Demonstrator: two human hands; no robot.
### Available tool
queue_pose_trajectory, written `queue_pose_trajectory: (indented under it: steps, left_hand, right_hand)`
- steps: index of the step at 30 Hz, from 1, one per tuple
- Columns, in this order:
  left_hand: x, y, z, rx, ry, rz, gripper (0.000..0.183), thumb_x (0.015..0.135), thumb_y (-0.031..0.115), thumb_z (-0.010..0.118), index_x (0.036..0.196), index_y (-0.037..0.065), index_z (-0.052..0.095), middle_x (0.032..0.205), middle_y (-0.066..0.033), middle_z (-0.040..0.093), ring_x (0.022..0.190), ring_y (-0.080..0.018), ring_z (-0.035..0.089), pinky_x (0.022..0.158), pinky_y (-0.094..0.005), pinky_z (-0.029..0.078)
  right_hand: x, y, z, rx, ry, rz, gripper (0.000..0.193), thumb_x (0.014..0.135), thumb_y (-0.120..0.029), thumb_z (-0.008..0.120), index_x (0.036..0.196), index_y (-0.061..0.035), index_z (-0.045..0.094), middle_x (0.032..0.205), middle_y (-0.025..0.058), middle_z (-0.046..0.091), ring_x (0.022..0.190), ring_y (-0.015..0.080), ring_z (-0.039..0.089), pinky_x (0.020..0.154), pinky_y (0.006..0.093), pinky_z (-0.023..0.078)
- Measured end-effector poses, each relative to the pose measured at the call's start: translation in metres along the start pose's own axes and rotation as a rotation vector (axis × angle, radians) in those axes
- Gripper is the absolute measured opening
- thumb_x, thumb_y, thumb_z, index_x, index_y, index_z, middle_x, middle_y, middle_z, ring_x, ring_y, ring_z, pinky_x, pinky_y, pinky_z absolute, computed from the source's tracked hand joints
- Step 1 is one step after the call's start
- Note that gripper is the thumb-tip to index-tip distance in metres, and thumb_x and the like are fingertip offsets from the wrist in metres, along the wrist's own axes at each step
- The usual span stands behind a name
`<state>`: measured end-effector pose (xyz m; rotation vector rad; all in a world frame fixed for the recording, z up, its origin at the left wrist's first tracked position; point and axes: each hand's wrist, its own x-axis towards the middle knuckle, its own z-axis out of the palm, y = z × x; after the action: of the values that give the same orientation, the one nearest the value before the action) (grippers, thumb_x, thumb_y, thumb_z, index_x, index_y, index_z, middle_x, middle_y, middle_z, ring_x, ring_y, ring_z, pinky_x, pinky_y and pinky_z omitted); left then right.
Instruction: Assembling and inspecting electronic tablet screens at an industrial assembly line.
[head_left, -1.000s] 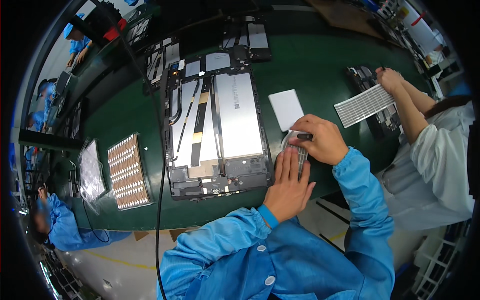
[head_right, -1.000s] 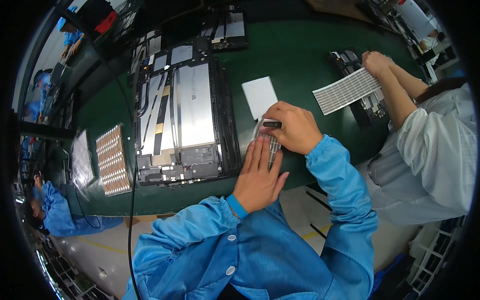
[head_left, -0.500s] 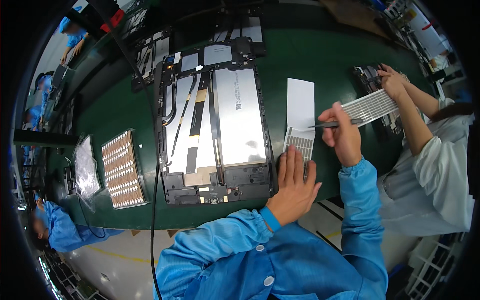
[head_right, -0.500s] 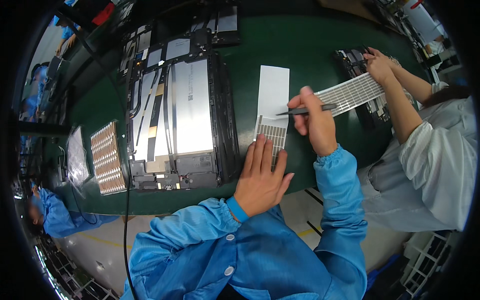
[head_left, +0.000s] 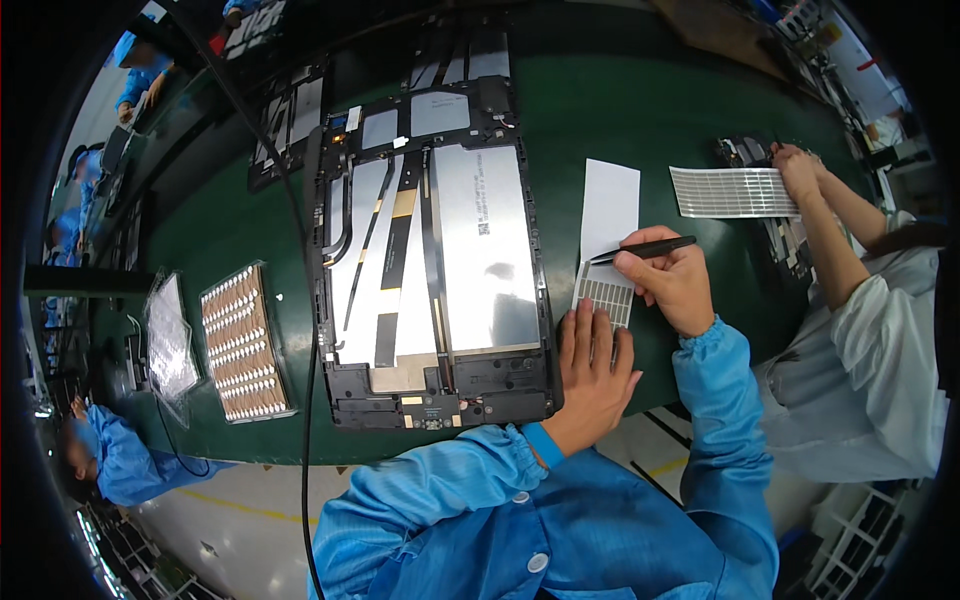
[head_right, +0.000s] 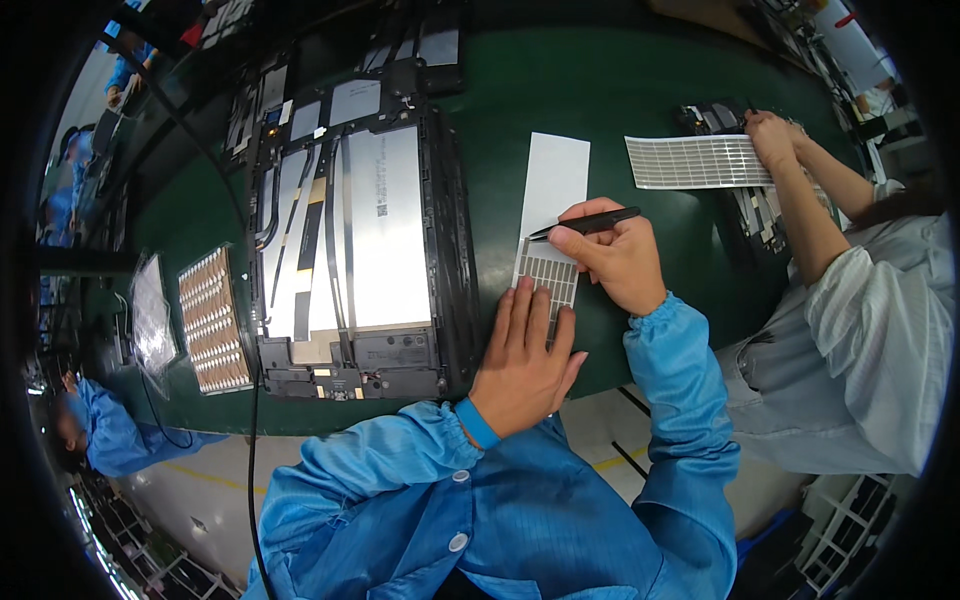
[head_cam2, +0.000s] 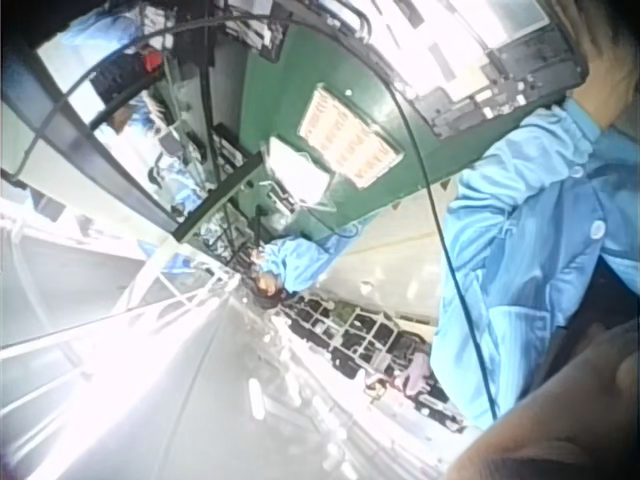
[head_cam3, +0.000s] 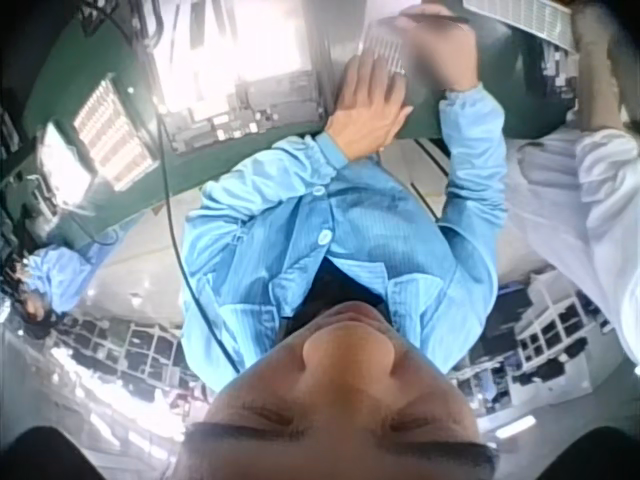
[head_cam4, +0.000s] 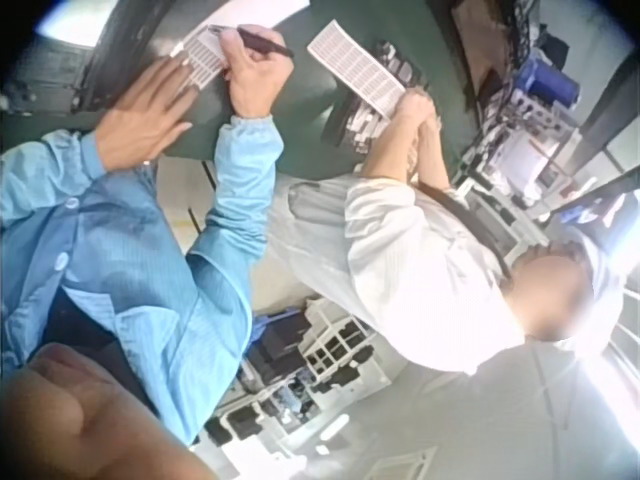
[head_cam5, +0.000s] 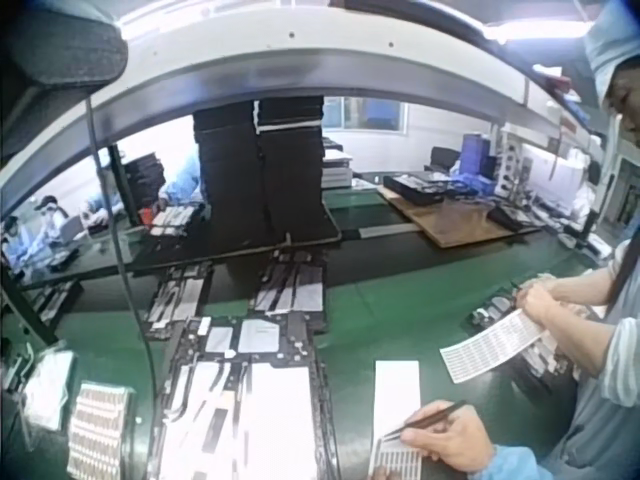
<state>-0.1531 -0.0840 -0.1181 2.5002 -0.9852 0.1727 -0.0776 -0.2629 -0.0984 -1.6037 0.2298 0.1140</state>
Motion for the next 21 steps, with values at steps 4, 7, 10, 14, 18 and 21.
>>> queue_pose_trajectory:
  steps: [4, 7, 10, 14, 18, 21]
  left_hand:
    - [-0.001, 0.001, 0.004, 0.005, 0.002, 0.002, 0.052, 0.095, 0.038, 0.063, 0.124, -0.005, 0.059, 0.131, -0.034, 0.05, 0.135, -0.0532, 0.041, 0.117, -0.0586, 0.029]
    - [-0.003, 0.001, 0.004, 0.014, 0.002, -0.001, 0.052, 0.095, 0.038, 0.062, 0.125, -0.004, 0.059, 0.131, -0.0339, 0.05, 0.135, -0.0532, 0.041, 0.118, -0.0586, 0.029]
    - [-0.003, 0.0, 0.005, 0.026, 0.003, 0.009, 0.052, 0.095, 0.038, 0.062, 0.125, -0.004, 0.059, 0.131, -0.0343, 0.05, 0.135, -0.0532, 0.041, 0.118, -0.0587, 0.028]
    - [0.0, 0.0, 0.003, 0.076, -0.01, 0.017, 0.054, 0.096, 0.041, 0.059, 0.126, -0.005, 0.058, 0.133, -0.0355, 0.05, 0.135, -0.0537, 0.041, 0.118, -0.0593, 0.027]
    - [-0.001, 0.0, 0.007, 0.1, -0.002, -0.02, 0.057, 0.097, 0.043, 0.058, 0.128, -0.005, 0.057, 0.136, -0.0375, 0.048, 0.136, -0.0547, 0.04, 0.118, -0.0599, 0.025]
    - [-0.009, 0.001, 0.001, -0.051, 0.127, -0.02, 0.054, 0.097, 0.037, 0.059, 0.13, -0.006, 0.056, 0.14, -0.039, 0.045, 0.135, -0.0554, 0.04, 0.117, -0.0599, 0.027]
  right_hand:
    - [0.0, 0.002, -0.001, -0.036, -0.005, -0.002, 0.03, 0.087, -0.015, 0.082, 0.105, 0.0013, 0.067, 0.074, 0.0032, 0.068, 0.056, 0.002, 0.056, 0.045, 0.0177, 0.037]
    - [-0.001, -0.001, 0.002, -0.059, -0.005, 0.011, 0.028, 0.087, -0.014, 0.082, 0.105, 0.0018, 0.067, 0.075, 0.0034, 0.069, 0.057, 0.0022, 0.056, 0.046, 0.0177, 0.038]
    - [0.002, 0.008, 0.005, -0.031, 0.0, -0.027, 0.026, 0.087, -0.013, 0.081, 0.104, 0.002, 0.067, 0.08, 0.0044, 0.07, 0.06, 0.0039, 0.058, 0.051, 0.0174, 0.041]
    - [-0.006, -0.002, 0.0, -0.053, -0.016, -0.026, 0.023, 0.087, -0.012, 0.08, 0.101, 0.0017, 0.067, 0.088, 0.0052, 0.07, 0.072, 0.0072, 0.062, 0.064, 0.0201, 0.047]
    - [-0.045, -0.037, -0.003, 0.062, 0.003, -0.089, 0.023, 0.087, -0.016, 0.078, 0.098, 0.0005, 0.067, 0.086, 0.0025, 0.064, 0.077, 0.0078, 0.057, 0.07, 0.0236, 0.044]
    - [-0.053, -0.096, 0.019, 0.105, 0.013, -0.322, 0.022, 0.089, -0.02, 0.075, 0.097, -0.0009, 0.066, 0.082, 0.0007, 0.061, 0.073, 0.0071, 0.053, 0.066, 0.0231, 0.04]
